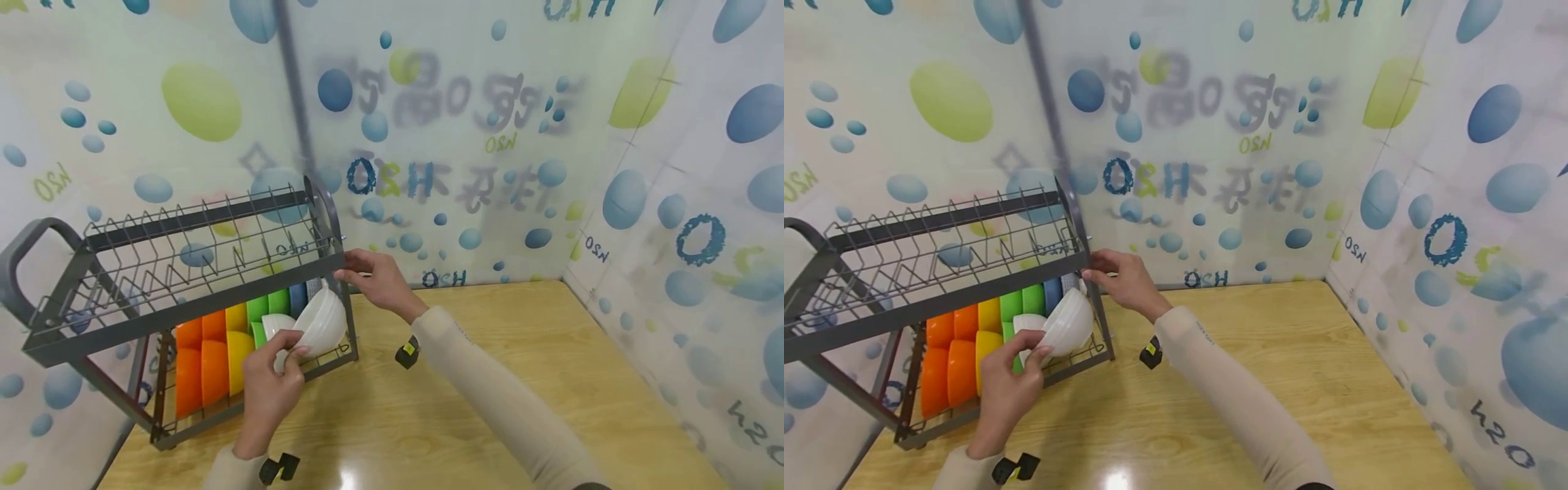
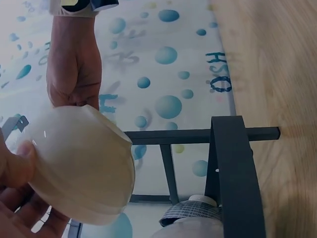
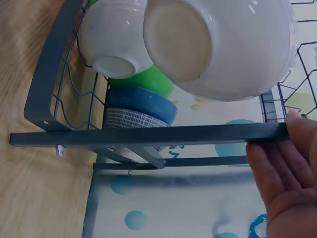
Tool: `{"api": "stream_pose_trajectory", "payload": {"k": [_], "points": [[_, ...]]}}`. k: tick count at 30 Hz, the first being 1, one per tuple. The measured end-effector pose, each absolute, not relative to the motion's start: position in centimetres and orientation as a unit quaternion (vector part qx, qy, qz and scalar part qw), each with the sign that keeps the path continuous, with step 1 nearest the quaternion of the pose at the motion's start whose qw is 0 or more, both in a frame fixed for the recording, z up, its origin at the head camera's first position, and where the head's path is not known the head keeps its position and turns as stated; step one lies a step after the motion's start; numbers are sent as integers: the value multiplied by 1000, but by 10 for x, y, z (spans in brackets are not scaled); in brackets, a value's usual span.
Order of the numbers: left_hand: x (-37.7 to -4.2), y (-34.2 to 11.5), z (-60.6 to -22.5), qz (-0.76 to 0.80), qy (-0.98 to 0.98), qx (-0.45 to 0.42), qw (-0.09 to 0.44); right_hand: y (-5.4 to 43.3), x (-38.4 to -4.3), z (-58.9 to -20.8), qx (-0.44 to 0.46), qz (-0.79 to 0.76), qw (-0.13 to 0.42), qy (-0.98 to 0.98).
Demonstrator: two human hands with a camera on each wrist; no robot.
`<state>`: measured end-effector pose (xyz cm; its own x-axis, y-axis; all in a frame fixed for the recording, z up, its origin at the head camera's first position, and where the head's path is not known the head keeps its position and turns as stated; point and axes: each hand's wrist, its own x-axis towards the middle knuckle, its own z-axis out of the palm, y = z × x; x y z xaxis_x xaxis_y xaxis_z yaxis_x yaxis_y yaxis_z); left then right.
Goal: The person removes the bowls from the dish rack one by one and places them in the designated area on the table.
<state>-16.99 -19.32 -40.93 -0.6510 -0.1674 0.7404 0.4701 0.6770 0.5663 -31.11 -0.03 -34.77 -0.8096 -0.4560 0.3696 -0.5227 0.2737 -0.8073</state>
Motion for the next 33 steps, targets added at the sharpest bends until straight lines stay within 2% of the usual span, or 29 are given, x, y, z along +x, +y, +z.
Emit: {"api": "stream_pose_trajectory", "payload": {"k": [4,8,13,22,27,33], "points": [[-169,-192,-407,-363,-801,-173,443,9,-311,-343,311,501,16,-807],[-170,-190,-406,-356,-785,-232,451,24,-312,-338,317,486,16,-814],[-172,-186,-406,-362,-780,-266,435,47,-306,-334,332,481,12,-811],[-179,-175,-403,-343,-798,-300,395,83,-275,-332,414,412,75,-809],[-184,-169,-401,-345,-808,-317,358,98,-255,-332,470,366,88,-798],[-186,-161,-398,-319,-819,-336,338,111,-237,-338,520,309,109,-788]]}}
